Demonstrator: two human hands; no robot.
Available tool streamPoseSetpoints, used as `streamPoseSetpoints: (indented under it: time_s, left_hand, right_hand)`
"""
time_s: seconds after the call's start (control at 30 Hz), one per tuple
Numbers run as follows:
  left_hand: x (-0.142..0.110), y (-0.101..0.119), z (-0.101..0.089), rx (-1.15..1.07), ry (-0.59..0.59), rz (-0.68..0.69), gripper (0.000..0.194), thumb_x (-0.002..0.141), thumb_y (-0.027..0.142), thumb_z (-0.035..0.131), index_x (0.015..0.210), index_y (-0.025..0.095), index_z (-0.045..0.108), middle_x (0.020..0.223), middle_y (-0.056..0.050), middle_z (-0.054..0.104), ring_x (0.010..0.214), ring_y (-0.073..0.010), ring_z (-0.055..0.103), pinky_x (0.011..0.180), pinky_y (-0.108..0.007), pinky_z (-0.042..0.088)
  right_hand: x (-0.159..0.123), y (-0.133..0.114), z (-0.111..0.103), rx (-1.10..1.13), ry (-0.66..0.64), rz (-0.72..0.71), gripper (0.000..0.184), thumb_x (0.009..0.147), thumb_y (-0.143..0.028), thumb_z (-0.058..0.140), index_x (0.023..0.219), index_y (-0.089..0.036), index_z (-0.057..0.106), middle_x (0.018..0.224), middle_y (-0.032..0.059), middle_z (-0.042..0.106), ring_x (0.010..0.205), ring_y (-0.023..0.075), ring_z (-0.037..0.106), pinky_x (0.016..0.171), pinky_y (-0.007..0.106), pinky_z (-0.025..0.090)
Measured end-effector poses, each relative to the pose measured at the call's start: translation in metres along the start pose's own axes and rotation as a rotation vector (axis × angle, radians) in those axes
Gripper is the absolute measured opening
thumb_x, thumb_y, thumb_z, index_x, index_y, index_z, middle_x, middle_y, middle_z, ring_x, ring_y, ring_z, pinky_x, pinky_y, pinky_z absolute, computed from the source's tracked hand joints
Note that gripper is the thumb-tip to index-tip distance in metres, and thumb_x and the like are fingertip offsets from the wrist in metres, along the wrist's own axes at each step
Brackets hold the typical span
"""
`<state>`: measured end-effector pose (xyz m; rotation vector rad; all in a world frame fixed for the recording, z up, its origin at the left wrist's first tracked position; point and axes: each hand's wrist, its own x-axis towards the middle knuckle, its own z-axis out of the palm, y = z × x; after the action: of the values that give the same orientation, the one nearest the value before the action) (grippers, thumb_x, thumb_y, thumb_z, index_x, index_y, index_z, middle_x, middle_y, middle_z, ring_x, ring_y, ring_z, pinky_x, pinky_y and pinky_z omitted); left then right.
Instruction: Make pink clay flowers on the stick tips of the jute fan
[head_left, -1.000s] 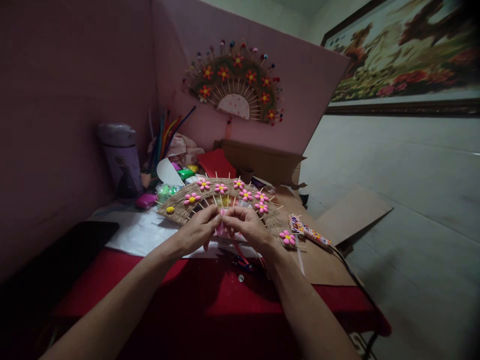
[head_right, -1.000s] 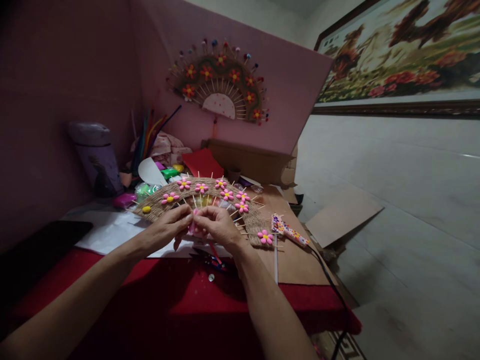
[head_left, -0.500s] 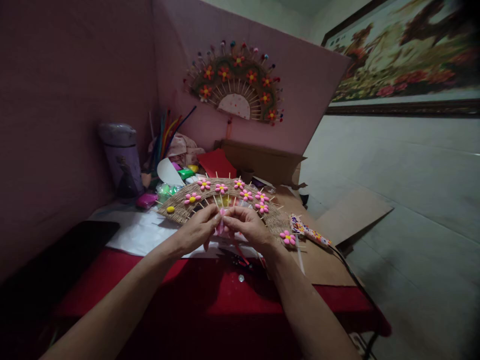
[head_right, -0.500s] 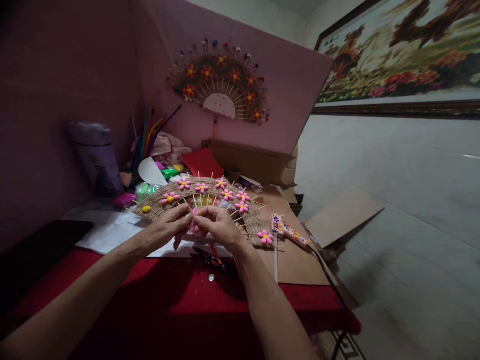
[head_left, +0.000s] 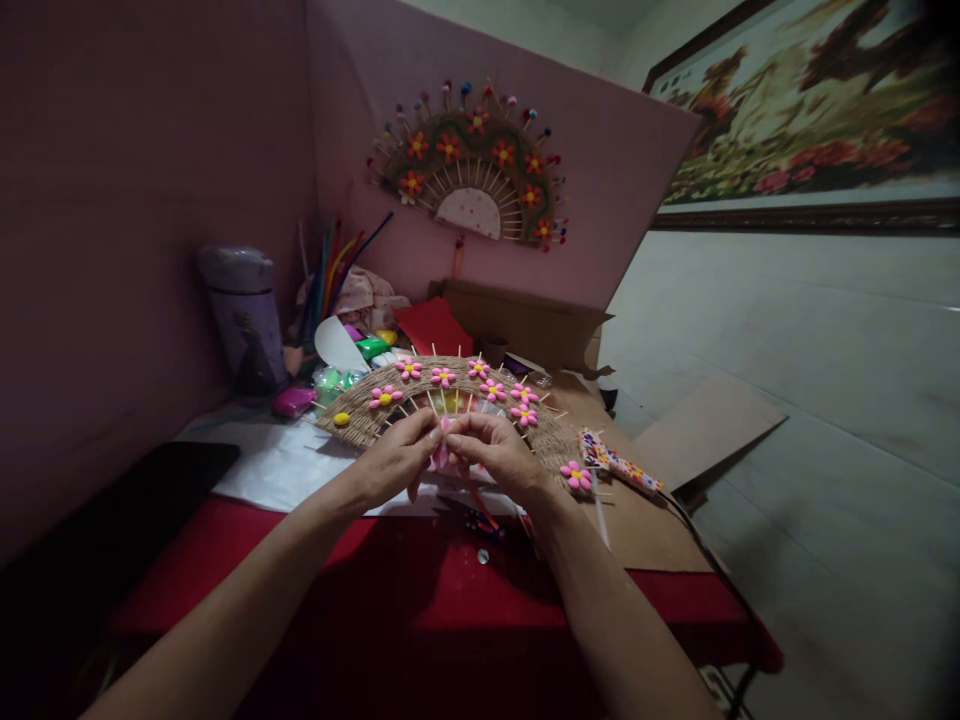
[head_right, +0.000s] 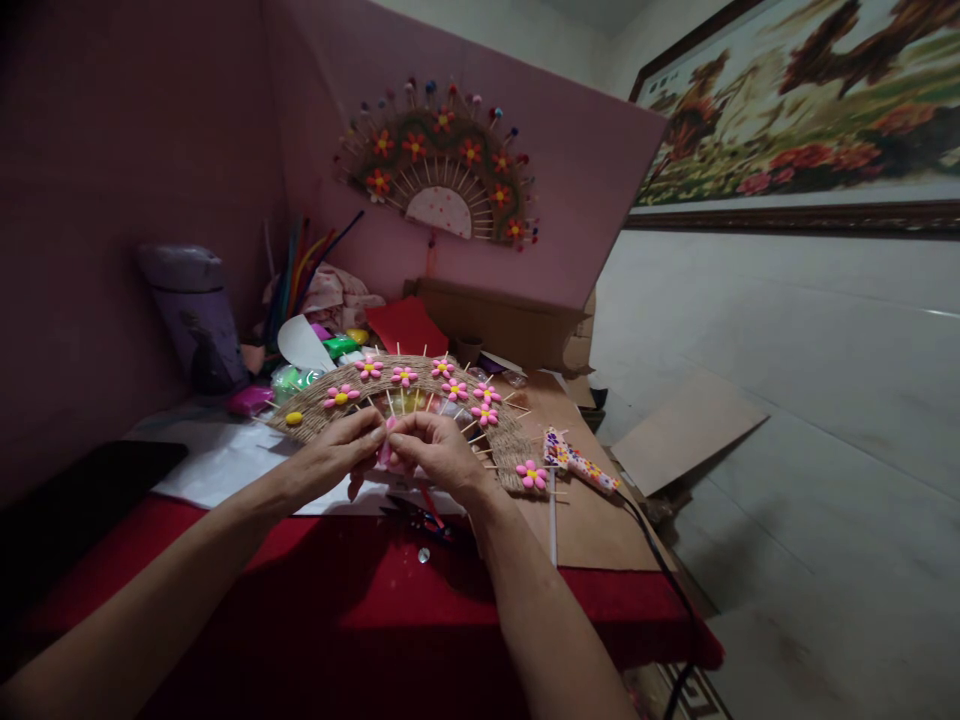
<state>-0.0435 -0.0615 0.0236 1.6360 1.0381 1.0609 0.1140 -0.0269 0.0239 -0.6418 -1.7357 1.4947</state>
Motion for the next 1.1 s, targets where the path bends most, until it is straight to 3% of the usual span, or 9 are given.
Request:
streamPoseSetpoints:
  time_s: [0.33,0.6,0.83,0.97,1.1]
  left_hand:
    - [-0.003,0.003,0.001,0.137,0.002,0.005,0.030,0.086,0.046,0.040,0.073,0.019,0.041,0.065,0.004,0.041,0.049,-0.0080,0.044,0.033,-0.019,0.039]
    - [-0.002,0.001,-0.001,0.238,0.068,0.009,0.016,0.084,0.027,0.037,0.070,0.020,0.039,0.061,0.005,0.040,0.048,-0.0085,0.041,0.038,-0.020,0.034]
    - [-0.004,0.007,0.004,0.505,0.292,0.211,0.017,0.083,0.023,0.039,0.067,0.020,0.040,0.060,0.004,0.043,0.056,-0.0109,0.038,0.055,-0.026,0.030]
    - [-0.008,0.009,0.009,0.629,0.324,0.326,0.011,0.084,0.020,0.040,0.072,0.020,0.040,0.064,0.003,0.044,0.058,-0.0120,0.039,0.057,-0.027,0.029]
    - [-0.009,0.010,0.009,0.657,0.316,0.409,0.015,0.088,0.022,0.037,0.073,0.020,0.039,0.067,0.002,0.045,0.060,-0.0118,0.042,0.059,-0.026,0.031]
  right_hand:
    - [0.000,0.004,-0.002,-0.030,0.007,-0.021,0.016,0.075,-0.031,0.063,0.071,-0.015,0.059,0.059,-0.0042,0.055,0.049,0.0049,0.048,0.047,0.019,0.038]
    - [0.001,0.007,0.000,-0.051,0.034,-0.034,0.017,0.076,-0.031,0.061,0.070,-0.016,0.055,0.058,-0.0046,0.053,0.048,0.0059,0.047,0.048,0.020,0.038]
    - [-0.001,0.005,0.003,-0.191,0.090,-0.124,0.028,0.083,-0.043,0.054,0.072,-0.018,0.052,0.061,-0.0040,0.051,0.051,0.0076,0.046,0.051,0.022,0.037]
    - [-0.003,0.001,0.005,-0.404,0.108,-0.173,0.037,0.087,-0.048,0.047,0.065,-0.018,0.047,0.059,-0.0037,0.046,0.054,0.0078,0.042,0.052,0.021,0.035]
    - [-0.006,-0.003,0.007,-0.496,0.109,-0.220,0.036,0.093,-0.042,0.036,0.068,-0.019,0.047,0.062,-0.0022,0.049,0.058,0.0094,0.045,0.057,0.022,0.037]
